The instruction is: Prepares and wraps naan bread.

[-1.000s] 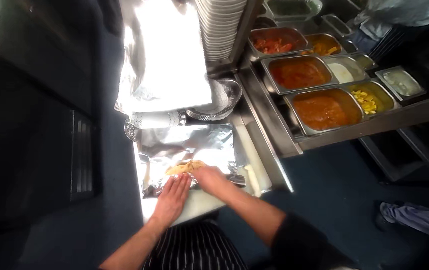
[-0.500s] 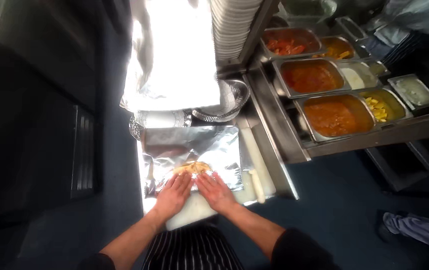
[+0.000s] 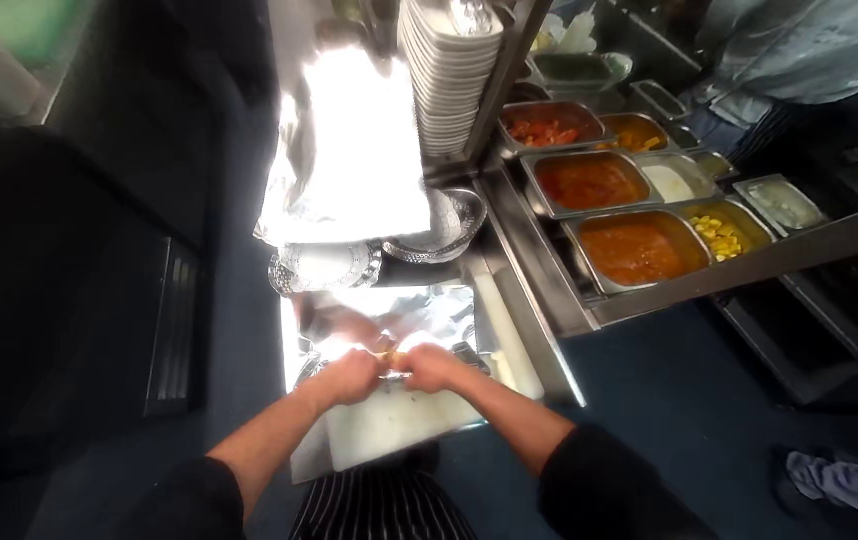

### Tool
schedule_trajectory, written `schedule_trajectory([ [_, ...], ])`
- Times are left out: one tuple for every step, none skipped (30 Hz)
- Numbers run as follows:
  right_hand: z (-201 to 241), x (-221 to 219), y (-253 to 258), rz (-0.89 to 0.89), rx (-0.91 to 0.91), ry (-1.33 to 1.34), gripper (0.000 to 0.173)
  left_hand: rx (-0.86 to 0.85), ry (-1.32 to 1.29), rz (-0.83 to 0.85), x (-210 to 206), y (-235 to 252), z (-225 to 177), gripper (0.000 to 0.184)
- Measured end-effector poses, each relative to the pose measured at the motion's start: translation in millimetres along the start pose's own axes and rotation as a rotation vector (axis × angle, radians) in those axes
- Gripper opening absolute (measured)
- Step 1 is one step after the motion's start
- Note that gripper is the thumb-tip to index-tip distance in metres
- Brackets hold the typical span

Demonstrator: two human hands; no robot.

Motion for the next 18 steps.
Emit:
schedule_trajectory([
  [6,-1,-7,-0.091,0.003,-0.04,0.036,-0.01,-0.027,0.007,4,5,3,0.032],
  [15,-9,-20,-0.277,0.043,-0.121,0.035,-0.015,-0.055,0.008,9,10,6,0.031],
  [22,-27,-33,-0.525,0.115,-0.228,0.035,-0.011,-0.083,0.014,14,14,8,0.031],
  [24,-49,-42,-0.769,0.202,-0.362,0.036,-0.004,-0.106,0.023,18,18,11,0.031],
  [23,-67,-44,-0.848,0.24,-0.44,0.043,0.007,-0.124,0.027,22,21,14,0.03],
  [19,-82,-42,-0.851,0.244,-0.483,0.05,0.024,-0.139,0.023,24,24,18,0.029],
  [13,-90,-37,-0.845,0.244,-0.509,0.054,0.04,-0.141,0.004,23,27,21,0.029],
  [7,-92,-30,-0.837,0.239,-0.518,0.056,0.053,-0.12,-0.056,22,27,23,0.029],
  [3,-91,-23,-0.825,0.232,-0.516,0.058,0.063,-0.07,-0.147,20,24,21,0.029],
  [-1,-91,-17,-0.812,0.223,-0.502,0.059,0.061,0.012,-0.255,14,18,17,0.03],
  [-5,-88,-11,-0.8,0.216,-0.477,0.058,0.052,0.098,-0.355,6,10,10,0.032],
  [-11,-82,-5,-0.791,0.215,-0.437,0.054,0.034,0.168,-0.434,-5,4,3,0.041],
  [-17,-78,1,-0.773,0.213,-0.393,0.051,0.011,0.226,-0.491,-21,-1,-1,0.051],
  [-21,-73,6,-0.717,0.204,-0.341,0.05,-0.016,0.286,-0.567,-37,-4,0,0.055],
  [-23,-69,11,-0.663,0.194,-0.298,0.05,-0.039,0.332,-0.647,-50,-5,4,0.052],
  [-23,-62,17,-0.637,0.192,-0.271,0.048,-0.059,0.365,-0.72,-55,-2,10,0.045],
  [-23,-53,21,-0.602,0.188,-0.243,0.047,-0.078,0.382,-0.768,-54,3,15,0.038],
  [-21,-42,24,-0.536,0.17,-0.213,0.048,-0.091,0.381,-0.767,-49,9,17,0.036],
])
Point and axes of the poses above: each hand's wrist, its own y-axis towards the middle knuckle, its own x-axis out of the back of the hand, z = x × y, the point moved 3 cm from there along y, towards the middle knuckle, and after that the axes turned 14 degrees about -z, right-handed, at the moved point
